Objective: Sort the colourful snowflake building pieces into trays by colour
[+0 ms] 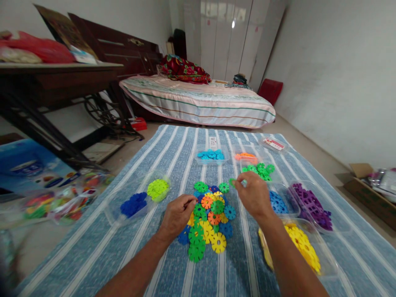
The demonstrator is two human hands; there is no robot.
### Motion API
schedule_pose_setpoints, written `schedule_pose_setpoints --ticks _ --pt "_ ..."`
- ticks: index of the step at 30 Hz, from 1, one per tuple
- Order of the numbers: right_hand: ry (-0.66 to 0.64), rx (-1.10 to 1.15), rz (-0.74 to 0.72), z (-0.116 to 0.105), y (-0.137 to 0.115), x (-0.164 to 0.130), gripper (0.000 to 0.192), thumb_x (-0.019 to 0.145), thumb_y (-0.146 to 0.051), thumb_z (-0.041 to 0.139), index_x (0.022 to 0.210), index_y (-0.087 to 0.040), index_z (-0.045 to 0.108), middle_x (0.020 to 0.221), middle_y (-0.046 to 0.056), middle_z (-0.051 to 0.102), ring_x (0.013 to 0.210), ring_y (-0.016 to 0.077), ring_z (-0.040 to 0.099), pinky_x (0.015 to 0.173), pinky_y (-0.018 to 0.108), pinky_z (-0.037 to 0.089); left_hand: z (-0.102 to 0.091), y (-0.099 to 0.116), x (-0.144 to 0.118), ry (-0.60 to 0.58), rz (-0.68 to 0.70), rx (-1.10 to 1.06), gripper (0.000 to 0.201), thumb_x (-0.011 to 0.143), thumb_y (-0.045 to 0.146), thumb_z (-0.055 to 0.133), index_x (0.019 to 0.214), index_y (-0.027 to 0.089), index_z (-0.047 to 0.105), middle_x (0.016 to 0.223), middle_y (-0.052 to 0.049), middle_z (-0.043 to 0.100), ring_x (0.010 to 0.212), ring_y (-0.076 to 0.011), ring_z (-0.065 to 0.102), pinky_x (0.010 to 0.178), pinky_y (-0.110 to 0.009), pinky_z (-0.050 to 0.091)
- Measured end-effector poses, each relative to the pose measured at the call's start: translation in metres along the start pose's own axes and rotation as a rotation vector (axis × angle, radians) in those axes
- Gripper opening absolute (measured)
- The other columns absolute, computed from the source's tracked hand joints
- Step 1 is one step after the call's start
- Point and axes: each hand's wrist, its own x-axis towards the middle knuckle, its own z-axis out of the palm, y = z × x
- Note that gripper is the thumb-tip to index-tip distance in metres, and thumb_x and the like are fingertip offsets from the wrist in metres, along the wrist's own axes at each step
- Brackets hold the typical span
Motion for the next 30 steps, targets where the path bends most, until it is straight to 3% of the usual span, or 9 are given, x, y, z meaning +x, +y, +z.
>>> schedule_pose_setpoints --ticks 2,4,6,9,12,18,30 --pt "0.187 -0.200 0.026 -0.014 0.010 0.015 0.023 0.079 -0.037 0.051 0.083 -0.018 0.065 0.087 0.010 0.065 0.088 0.0260 0.058 0.081 0.040 0.043 0.000 0.000 0.000 0.000 0.000 -0.002 0.019 0.083 0.019 0.047 0.079 0.020 0.065 0.075 -0.002 0.068 0.071 -0.0140 0.062 0.066 -0.025 0.047" --pt "0.238 -0.298 0.025 -0.018 0.012 0.017 0.029 0.082 -0.037 0.048 0.095 -0.016 0.065 0.094 0.013 0.065 0.092 0.0283 0.057 0.083 0.042 0.042 -0.001 0.001 0.000 -0.002 0.003 -0.001 0.019 0.083 0.020 0.046 0.078 0.020 0.065 0.074 -0.002 0.067 0.070 -0.0143 0.062 0.065 -0.025 0.046" --pt "0.126 -0.274 -0.037 -0.009 0.003 0.005 0.028 0.085 -0.034 0.047 0.097 -0.016 0.065 0.097 0.013 0.065 0.094 0.0268 0.057 0.084 0.039 0.042 -0.001 0.001 0.000 -0.008 0.005 0.003 0.020 0.084 0.020 0.046 0.077 0.019 0.065 0.073 -0.002 0.067 0.069 -0.0144 0.062 0.065 -0.025 0.046" --pt "-0.181 -0.216 -0.167 0.016 -0.018 -0.025 0.019 0.084 -0.029 0.050 0.090 -0.019 0.066 0.095 0.010 0.065 0.097 0.0244 0.056 0.085 0.035 0.042 -0.001 0.001 0.000 -0.013 0.005 0.007 0.020 0.084 0.020 0.046 0.078 0.019 0.065 0.073 -0.002 0.066 0.068 -0.0142 0.062 0.065 -0.025 0.046" --pt "-0.342 -0.270 -0.164 0.039 -0.035 -0.050 0.014 0.080 -0.029 0.058 0.086 -0.018 0.065 0.097 0.011 0.063 0.101 0.0267 0.054 0.086 0.037 0.042 0.001 -0.001 -0.001 -0.015 0.003 0.002 0.019 0.084 0.020 0.046 0.080 0.019 0.065 0.076 -0.002 0.067 0.071 -0.0144 0.062 0.067 -0.025 0.047" --pt "-0.369 -0.310 -0.123 0.050 -0.040 -0.060 0.015 0.080 -0.028 0.060 0.089 -0.017 0.063 0.104 0.012 0.062 0.108 0.0271 0.050 0.092 0.038 0.039 0.001 -0.002 0.000 -0.018 0.005 0.008 0.019 0.084 0.020 0.046 0.080 0.019 0.065 0.076 -0.002 0.067 0.072 -0.0144 0.062 0.068 -0.025 0.047" --pt "-0.378 -0.200 -0.114 0.035 -0.039 -0.069 0.010 0.083 -0.025 0.056 0.088 -0.018 0.059 0.099 0.008 0.061 0.104 0.0224 0.050 0.091 0.032 0.037 0.000 -0.002 0.002 -0.016 0.022 0.012 0.020 0.085 0.021 0.046 0.079 0.018 0.064 0.074 -0.002 0.066 0.070 -0.0139 0.062 0.066 -0.024 0.045"
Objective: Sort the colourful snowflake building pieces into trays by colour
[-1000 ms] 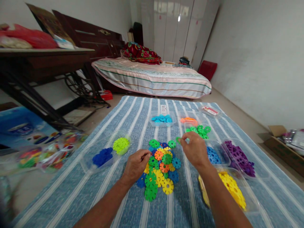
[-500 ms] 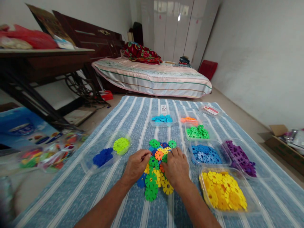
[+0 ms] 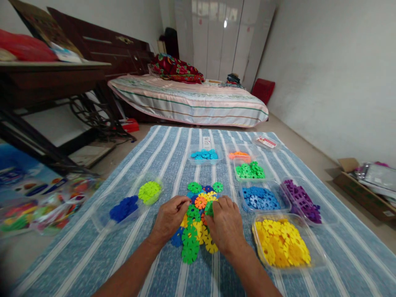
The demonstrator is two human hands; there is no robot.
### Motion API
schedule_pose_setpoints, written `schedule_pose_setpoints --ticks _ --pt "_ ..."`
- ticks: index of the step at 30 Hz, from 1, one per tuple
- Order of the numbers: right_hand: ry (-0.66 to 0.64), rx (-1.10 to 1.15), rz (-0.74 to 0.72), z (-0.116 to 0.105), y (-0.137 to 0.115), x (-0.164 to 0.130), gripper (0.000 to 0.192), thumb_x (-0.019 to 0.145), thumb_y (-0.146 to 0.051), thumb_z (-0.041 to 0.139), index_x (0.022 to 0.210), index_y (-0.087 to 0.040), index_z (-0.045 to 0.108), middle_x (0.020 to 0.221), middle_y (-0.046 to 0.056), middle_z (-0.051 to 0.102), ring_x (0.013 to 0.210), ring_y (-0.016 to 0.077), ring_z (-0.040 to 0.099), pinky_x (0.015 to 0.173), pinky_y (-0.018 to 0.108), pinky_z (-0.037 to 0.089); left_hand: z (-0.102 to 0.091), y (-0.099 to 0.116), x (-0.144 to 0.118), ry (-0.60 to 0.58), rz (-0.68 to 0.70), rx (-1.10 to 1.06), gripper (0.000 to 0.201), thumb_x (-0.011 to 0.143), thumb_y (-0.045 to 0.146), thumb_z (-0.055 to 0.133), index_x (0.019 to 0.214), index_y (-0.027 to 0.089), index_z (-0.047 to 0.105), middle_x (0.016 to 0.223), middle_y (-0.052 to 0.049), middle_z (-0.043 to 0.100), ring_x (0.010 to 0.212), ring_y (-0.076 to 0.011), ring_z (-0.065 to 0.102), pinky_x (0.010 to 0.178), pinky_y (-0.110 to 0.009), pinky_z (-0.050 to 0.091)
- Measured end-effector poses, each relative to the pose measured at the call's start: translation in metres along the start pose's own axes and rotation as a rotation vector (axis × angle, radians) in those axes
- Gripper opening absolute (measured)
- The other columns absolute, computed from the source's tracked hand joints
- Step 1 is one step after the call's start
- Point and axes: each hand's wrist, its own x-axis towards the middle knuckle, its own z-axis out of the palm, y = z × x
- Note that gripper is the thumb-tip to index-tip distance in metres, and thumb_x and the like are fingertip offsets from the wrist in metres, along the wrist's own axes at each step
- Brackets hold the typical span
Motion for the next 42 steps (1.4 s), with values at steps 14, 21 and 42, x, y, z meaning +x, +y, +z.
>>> schedule_pose_setpoints --ticks 14,21,42 --pt "0.220 -0.368 0.308 -0.073 0.061 0.045 0.038 0.089 -0.035 0.048 0.118 -0.012 0.053 0.108 0.015 0.061 0.103 0.0288 0.054 0.084 0.036 0.040 0.001 -0.001 -0.001 -0.002 -0.008 0.000 0.017 0.084 0.019 0.047 0.079 0.018 0.064 0.076 -0.001 0.066 0.071 -0.0136 0.062 0.068 -0.024 0.045" --pt "-0.094 -0.154 0.046 -0.029 0.014 0.027 0.024 0.088 -0.032 0.049 0.099 -0.017 0.063 0.105 0.009 0.062 0.104 0.0221 0.054 0.087 0.029 0.038 0.002 -0.002 -0.002 -0.008 -0.016 -0.012 0.018 0.084 0.020 0.046 0.079 0.019 0.064 0.075 -0.001 0.066 0.072 -0.0135 0.062 0.068 -0.024 0.045" --pt "0.004 -0.078 0.120 -0.044 0.033 0.042 0.021 0.086 -0.026 0.048 0.078 -0.019 0.067 0.087 0.005 0.066 0.084 0.0167 0.060 0.073 0.025 0.038 0.001 0.000 -0.002 -0.029 -0.033 -0.005 0.020 0.084 0.019 0.046 0.078 0.019 0.065 0.075 -0.002 0.066 0.070 -0.0137 0.061 0.067 -0.024 0.045"
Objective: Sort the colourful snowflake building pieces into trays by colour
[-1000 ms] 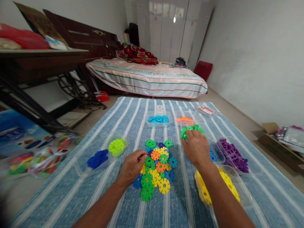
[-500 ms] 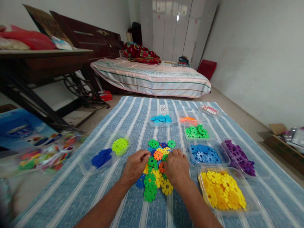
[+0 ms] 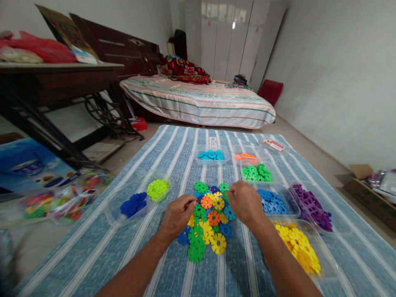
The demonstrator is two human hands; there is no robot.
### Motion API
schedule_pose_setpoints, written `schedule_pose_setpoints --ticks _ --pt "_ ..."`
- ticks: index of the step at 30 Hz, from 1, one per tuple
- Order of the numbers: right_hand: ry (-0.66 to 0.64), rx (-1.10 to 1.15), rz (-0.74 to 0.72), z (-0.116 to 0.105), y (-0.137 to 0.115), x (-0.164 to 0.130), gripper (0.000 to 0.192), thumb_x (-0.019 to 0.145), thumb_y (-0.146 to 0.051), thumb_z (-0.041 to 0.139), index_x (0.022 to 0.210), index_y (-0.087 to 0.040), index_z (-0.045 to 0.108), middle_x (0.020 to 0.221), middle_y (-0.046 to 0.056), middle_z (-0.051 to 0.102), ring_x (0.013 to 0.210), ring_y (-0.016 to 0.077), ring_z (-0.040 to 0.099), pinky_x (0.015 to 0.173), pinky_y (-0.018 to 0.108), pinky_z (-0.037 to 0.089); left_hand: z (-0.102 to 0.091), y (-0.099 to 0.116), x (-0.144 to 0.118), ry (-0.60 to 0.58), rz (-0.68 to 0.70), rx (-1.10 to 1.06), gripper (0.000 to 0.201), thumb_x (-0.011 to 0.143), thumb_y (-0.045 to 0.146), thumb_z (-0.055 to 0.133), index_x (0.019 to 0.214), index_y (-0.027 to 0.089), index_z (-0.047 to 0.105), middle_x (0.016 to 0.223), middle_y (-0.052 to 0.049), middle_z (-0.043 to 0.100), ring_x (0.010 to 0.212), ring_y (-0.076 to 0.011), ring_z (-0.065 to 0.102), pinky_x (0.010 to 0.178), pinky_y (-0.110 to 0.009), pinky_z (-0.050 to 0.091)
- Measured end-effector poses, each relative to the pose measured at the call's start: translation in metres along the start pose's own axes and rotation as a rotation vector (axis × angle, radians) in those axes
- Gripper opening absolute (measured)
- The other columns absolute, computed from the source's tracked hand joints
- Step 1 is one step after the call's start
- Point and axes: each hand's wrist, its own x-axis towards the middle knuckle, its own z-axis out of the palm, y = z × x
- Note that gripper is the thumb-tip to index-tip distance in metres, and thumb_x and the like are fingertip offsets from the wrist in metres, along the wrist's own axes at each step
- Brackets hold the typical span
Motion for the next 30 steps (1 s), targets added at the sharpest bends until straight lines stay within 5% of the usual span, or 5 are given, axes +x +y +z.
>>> schedule_pose_setpoints --ticks 5,10,16,24,30 --pt "0.237 -0.280 0.238 -0.032 0.017 0.022 0.033 0.090 -0.031 0.042 0.110 -0.014 0.062 0.103 0.015 0.064 0.097 0.0273 0.059 0.077 0.034 0.041 -0.001 0.001 0.001 0.000 -0.003 0.012 0.020 0.084 0.020 0.046 0.077 0.019 0.064 0.074 -0.002 0.066 0.070 -0.0142 0.061 0.066 -0.024 0.045" --pt "-0.069 -0.206 0.074 0.002 -0.015 0.024 0.028 0.089 -0.027 0.044 0.105 -0.018 0.064 0.106 0.012 0.065 0.098 0.0229 0.060 0.079 0.031 0.044 0.000 0.001 0.000 0.003 -0.001 -0.011 0.020 0.084 0.020 0.045 0.078 0.019 0.064 0.075 -0.002 0.066 0.070 -0.0138 0.061 0.067 -0.024 0.045" --pt "-0.151 -0.207 0.077 0.041 -0.030 0.037 0.025 0.085 -0.023 0.049 0.101 -0.013 0.065 0.109 0.015 0.063 0.106 0.0267 0.057 0.081 0.035 0.045 0.001 -0.001 0.000 -0.003 -0.011 -0.011 0.020 0.084 0.020 0.045 0.078 0.019 0.065 0.075 -0.002 0.066 0.070 -0.0136 0.061 0.066 -0.024 0.045" --pt "-0.132 -0.201 0.133 0.041 -0.027 0.038 0.026 0.084 -0.021 0.049 0.104 -0.012 0.062 0.107 0.016 0.064 0.099 0.0250 0.061 0.075 0.031 0.046 0.000 0.000 0.000 -0.009 -0.019 -0.006 0.020 0.084 0.019 0.046 0.077 0.020 0.064 0.074 -0.001 0.065 0.070 -0.0135 0.061 0.066 -0.023 0.045" --pt "-0.148 -0.160 0.125 0.027 -0.023 0.041 0.016 0.080 -0.023 0.053 0.086 -0.021 0.068 0.085 0.005 0.070 0.083 0.0176 0.066 0.064 0.023 0.043 0.001 0.000 -0.001 0.003 -0.011 -0.011 0.019 0.084 0.019 0.046 0.077 0.019 0.064 0.073 -0.001 0.065 0.068 -0.0136 0.060 0.065 -0.024 0.045"
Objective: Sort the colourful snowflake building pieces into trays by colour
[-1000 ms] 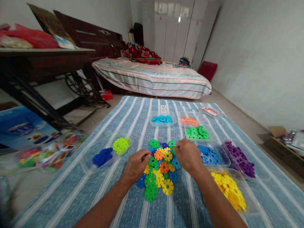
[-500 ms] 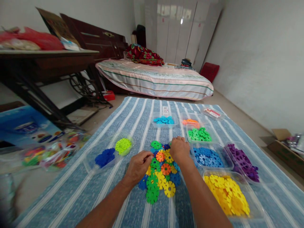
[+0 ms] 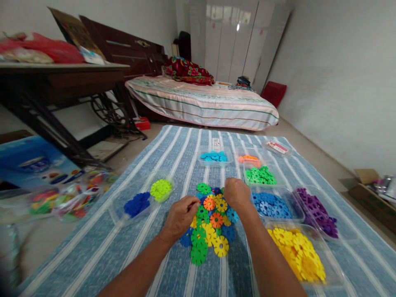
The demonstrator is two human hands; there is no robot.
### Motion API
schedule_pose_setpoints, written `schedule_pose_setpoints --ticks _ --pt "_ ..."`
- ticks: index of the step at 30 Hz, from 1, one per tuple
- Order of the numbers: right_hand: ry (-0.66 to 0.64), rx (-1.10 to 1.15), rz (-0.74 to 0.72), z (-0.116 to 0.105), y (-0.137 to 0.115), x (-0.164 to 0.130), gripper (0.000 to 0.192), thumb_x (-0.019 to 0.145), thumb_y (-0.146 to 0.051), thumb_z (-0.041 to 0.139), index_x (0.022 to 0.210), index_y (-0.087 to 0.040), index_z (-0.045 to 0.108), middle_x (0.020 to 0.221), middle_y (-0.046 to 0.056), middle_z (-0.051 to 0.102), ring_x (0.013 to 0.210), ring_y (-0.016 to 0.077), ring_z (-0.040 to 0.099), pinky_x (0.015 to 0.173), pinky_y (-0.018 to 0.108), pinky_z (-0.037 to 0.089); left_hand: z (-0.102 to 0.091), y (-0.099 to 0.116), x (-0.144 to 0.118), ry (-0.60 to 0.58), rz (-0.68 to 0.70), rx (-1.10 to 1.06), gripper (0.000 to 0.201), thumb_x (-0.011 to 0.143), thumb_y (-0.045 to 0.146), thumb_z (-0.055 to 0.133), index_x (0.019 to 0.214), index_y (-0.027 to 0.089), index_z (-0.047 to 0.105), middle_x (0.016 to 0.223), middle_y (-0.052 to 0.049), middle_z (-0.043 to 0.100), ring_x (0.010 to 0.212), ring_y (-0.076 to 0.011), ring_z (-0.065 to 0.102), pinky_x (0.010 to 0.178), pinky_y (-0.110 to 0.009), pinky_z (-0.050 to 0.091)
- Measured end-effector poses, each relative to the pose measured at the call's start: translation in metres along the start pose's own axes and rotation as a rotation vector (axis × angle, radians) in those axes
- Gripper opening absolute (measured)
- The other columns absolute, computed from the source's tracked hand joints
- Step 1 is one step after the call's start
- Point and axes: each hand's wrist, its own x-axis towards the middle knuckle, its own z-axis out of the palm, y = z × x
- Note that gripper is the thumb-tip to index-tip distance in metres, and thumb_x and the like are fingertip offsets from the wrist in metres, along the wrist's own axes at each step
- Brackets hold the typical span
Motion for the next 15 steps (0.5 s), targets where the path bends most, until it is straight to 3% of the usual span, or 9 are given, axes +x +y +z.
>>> schedule_pose_setpoints --ticks 4,9,11,15 --pt "0.058 -0.006 0.058 -0.031 0.023 0.006 0.018 0.082 -0.028 0.052 0.084 -0.023 0.069 0.086 0.005 0.070 0.085 0.0185 0.065 0.067 0.024 0.043 -0.001 0.001 0.000 0.001 0.006 0.009 0.020 0.084 0.019 0.045 0.076 0.019 0.063 0.072 -0.001 0.064 0.068 -0.0130 0.060 0.064 -0.023 0.044" --pt "0.220 -0.054 0.241 -0.062 0.044 0.012 0.040 0.089 -0.028 0.039 0.122 -0.013 0.056 0.112 0.019 0.063 0.101 0.0305 0.061 0.079 0.040 0.045 0.000 0.001 0.001 -0.007 0.000 0.010 0.019 0.083 0.019 0.046 0.077 0.019 0.064 0.073 -0.001 0.064 0.067 -0.0136 0.060 0.064 -0.024 0.044" --pt "0.181 -0.023 0.139 -0.058 0.033 0.010 0.040 0.090 -0.030 0.040 0.124 -0.015 0.054 0.114 0.017 0.063 0.103 0.0287 0.061 0.081 0.039 0.045 0.000 0.001 0.001 -0.005 -0.003 0.008 0.019 0.083 0.018 0.045 0.076 0.019 0.063 0.073 -0.001 0.065 0.067 -0.0136 0.060 0.064 -0.024 0.044" --pt "0.015 0.041 -0.188 -0.029 -0.014 0.000 0.034 0.086 -0.033 0.051 0.118 -0.024 0.059 0.110 0.006 0.067 0.104 0.0193 0.061 0.085 0.028 0.043 -0.001 0.002 0.000 -0.006 0.003 -0.001 0.018 0.083 0.019 0.046 0.077 0.020 0.063 0.074 -0.001 0.065 0.069 -0.0135 0.061 0.065 -0.024 0.045"
